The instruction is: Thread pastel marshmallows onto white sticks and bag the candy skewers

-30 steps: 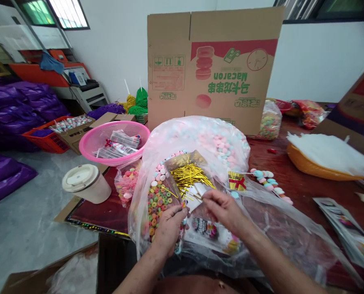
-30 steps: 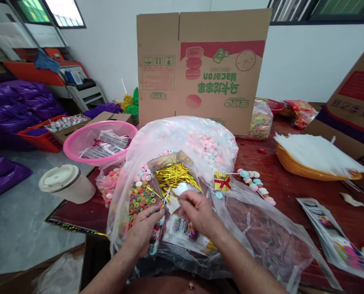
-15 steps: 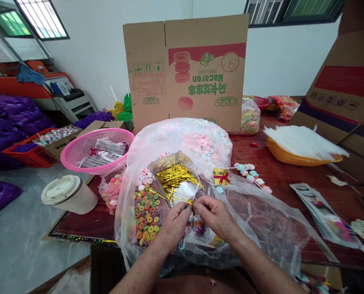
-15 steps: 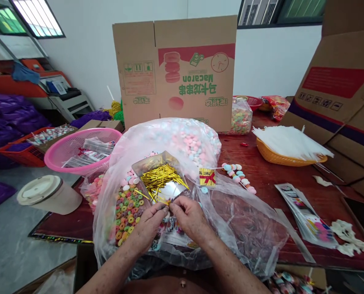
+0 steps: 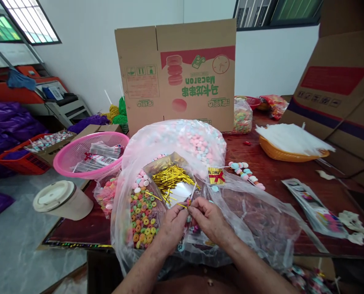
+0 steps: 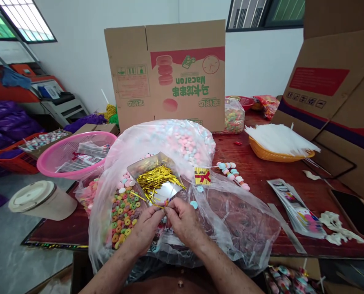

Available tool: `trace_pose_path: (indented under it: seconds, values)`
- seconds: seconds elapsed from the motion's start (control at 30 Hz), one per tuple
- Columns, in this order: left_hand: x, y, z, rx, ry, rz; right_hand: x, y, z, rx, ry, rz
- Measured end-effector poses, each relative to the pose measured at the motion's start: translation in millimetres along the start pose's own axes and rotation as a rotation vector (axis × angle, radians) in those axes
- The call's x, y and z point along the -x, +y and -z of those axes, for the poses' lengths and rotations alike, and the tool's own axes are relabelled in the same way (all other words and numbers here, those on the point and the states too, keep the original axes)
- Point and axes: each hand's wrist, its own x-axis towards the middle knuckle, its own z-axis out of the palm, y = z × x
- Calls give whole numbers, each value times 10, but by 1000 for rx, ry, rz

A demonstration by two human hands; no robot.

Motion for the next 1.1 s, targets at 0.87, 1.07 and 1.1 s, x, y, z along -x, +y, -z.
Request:
trace_pose_path:
  seconds: [0.87,1.07,1.1]
  values:
    - [102,111,50,526,-150,307,78,-27,170,80,-149,132]
    - [64,23,-144,270,188,29,75,73,138,797,273,627]
    - [56,35,-149,210,207,12,83,70,141,871,345,681]
